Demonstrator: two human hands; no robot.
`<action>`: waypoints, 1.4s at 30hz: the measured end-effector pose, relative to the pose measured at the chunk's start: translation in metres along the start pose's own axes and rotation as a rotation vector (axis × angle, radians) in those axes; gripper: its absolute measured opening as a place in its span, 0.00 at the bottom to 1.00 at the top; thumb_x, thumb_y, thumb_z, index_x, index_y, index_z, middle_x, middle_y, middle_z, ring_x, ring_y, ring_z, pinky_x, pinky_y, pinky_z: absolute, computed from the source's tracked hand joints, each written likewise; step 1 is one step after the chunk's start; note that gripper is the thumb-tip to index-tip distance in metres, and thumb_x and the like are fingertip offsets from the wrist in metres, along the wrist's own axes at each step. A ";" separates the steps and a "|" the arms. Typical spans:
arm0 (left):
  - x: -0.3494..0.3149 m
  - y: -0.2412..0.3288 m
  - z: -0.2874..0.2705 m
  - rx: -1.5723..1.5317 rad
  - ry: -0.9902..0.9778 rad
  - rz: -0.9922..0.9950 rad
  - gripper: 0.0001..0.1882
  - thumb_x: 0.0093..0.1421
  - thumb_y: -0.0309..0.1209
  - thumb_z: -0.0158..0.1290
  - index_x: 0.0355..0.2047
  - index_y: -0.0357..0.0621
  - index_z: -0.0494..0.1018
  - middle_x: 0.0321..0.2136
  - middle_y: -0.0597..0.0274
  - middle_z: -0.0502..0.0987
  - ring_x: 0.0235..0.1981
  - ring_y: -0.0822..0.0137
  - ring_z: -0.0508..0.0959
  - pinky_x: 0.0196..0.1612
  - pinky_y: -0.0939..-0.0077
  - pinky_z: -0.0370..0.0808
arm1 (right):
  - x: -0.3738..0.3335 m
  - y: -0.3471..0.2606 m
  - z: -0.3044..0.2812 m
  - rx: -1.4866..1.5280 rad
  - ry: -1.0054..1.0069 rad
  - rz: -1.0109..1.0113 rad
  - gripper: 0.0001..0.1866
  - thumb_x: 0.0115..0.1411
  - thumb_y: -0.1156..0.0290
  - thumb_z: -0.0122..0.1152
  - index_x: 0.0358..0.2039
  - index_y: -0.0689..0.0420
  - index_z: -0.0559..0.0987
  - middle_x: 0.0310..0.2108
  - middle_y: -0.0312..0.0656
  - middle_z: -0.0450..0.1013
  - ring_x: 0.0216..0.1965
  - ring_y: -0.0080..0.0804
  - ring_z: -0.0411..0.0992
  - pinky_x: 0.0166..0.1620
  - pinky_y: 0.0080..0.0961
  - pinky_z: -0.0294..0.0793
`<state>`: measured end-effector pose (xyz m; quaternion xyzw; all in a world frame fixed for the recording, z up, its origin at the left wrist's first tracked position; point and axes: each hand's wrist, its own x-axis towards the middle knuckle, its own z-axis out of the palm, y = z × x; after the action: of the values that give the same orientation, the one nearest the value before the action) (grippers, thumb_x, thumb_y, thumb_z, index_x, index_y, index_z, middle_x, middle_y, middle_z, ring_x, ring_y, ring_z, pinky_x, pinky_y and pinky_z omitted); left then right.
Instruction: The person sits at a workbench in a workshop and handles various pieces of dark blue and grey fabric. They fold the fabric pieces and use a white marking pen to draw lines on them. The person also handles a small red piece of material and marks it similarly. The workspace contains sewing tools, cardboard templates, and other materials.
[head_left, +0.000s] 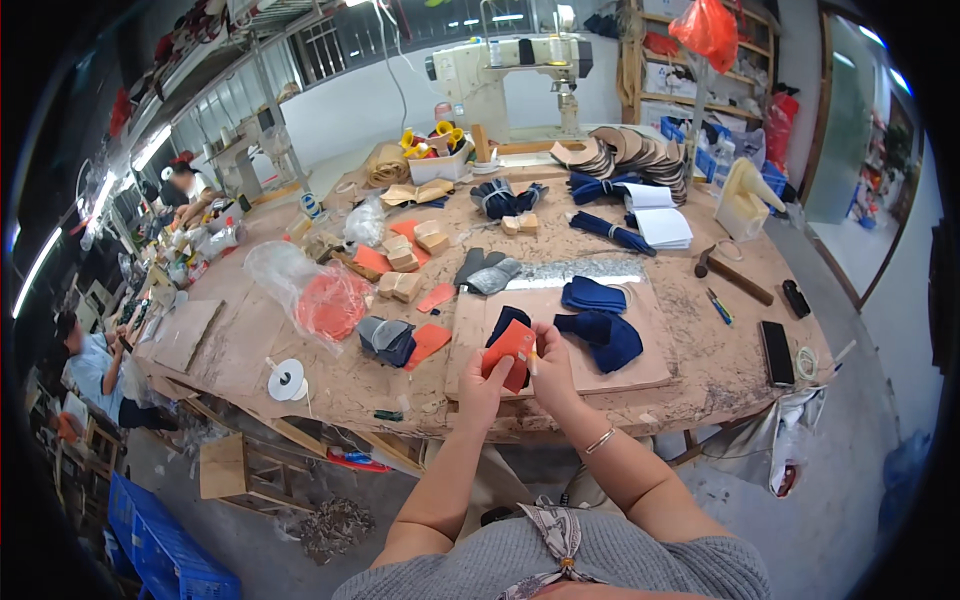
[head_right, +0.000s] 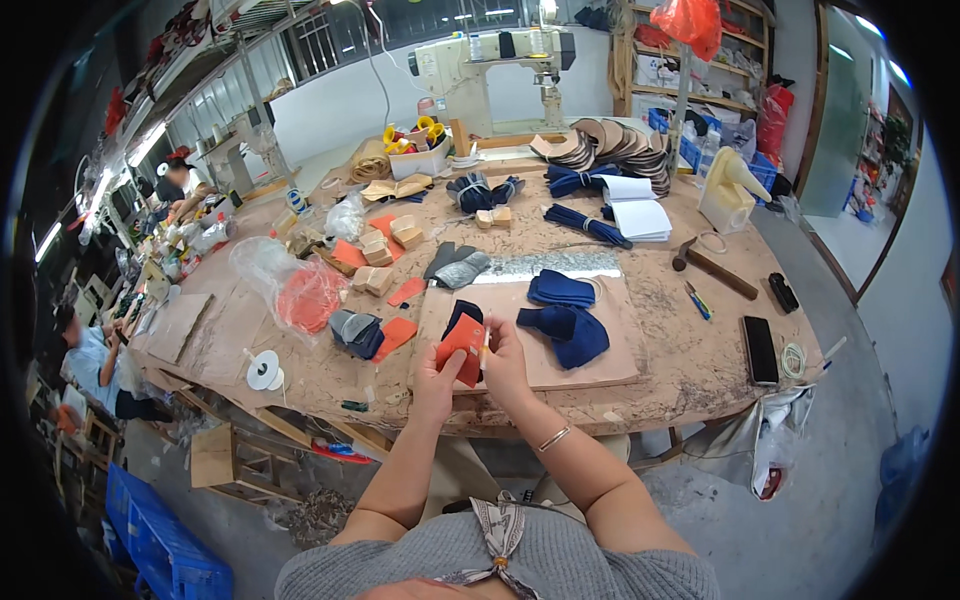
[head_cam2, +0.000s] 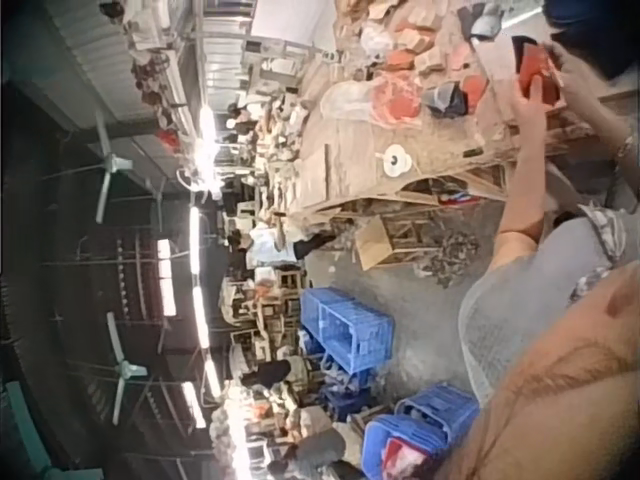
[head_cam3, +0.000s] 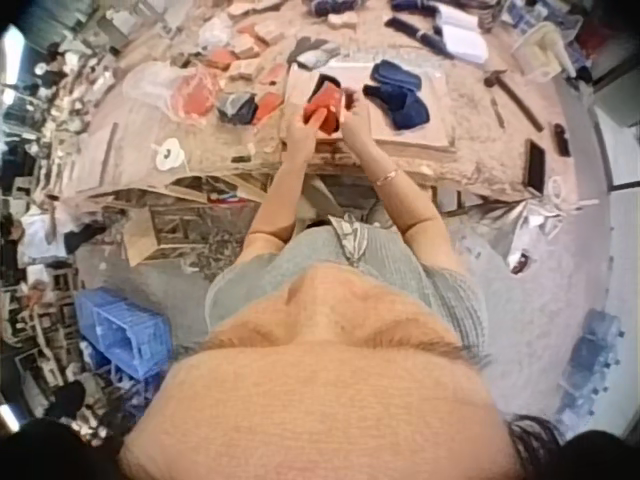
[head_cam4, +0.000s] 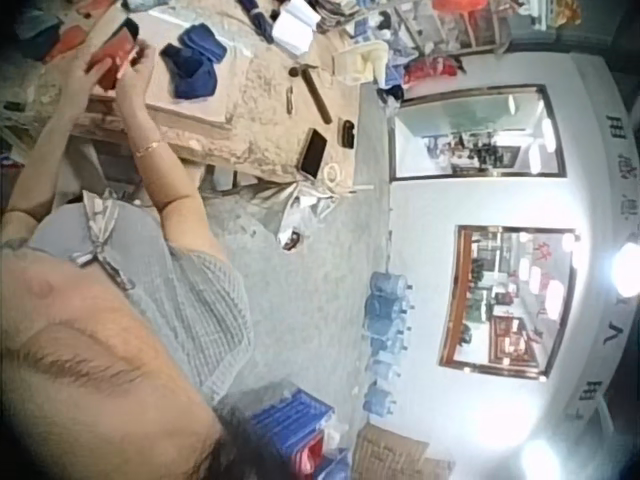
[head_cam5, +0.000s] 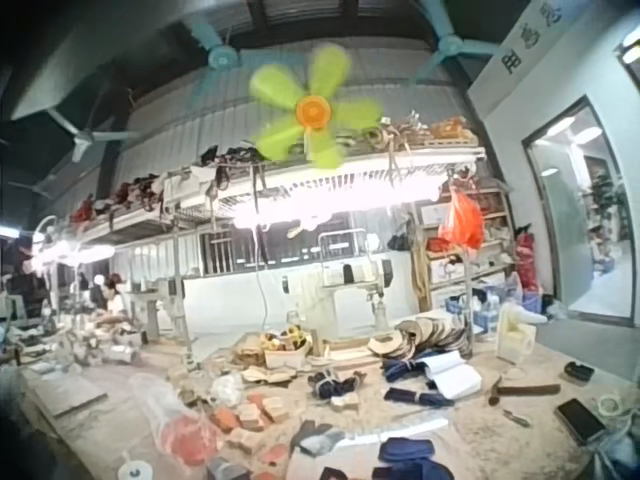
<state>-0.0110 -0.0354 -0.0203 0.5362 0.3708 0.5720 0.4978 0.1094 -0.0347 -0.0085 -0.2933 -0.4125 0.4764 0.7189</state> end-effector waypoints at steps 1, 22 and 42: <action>-0.003 0.006 0.000 0.039 -0.018 -0.033 0.11 0.60 0.28 0.57 0.41 0.37 0.72 0.39 0.64 0.76 0.37 0.75 0.74 0.44 0.78 0.72 | -0.004 -0.002 -0.004 0.002 0.019 0.069 0.12 0.61 0.75 0.59 0.45 0.56 0.70 0.39 0.35 0.72 0.39 0.17 0.71 0.41 0.18 0.73; 0.014 0.022 0.005 0.941 -0.492 0.495 0.16 0.52 0.34 0.61 0.40 0.41 0.75 0.49 0.51 0.75 0.52 0.52 0.73 0.55 0.61 0.68 | -0.033 -0.048 -0.076 -1.106 -0.182 -0.339 0.14 0.50 0.78 0.64 0.39 0.58 0.75 0.33 0.44 0.74 0.35 0.44 0.72 0.39 0.34 0.72; 0.023 0.042 0.012 1.072 -0.581 0.291 0.20 0.50 0.31 0.61 0.45 0.46 0.76 0.46 0.59 0.77 0.48 0.59 0.76 0.53 0.64 0.71 | -0.012 -0.066 -0.070 -1.031 -0.259 0.043 0.17 0.49 0.75 0.66 0.41 0.56 0.74 0.30 0.45 0.76 0.32 0.41 0.76 0.37 0.30 0.74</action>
<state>-0.0046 -0.0238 0.0278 0.8900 0.3788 0.1993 0.1571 0.1974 -0.0730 0.0075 -0.5557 -0.6725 0.2590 0.4145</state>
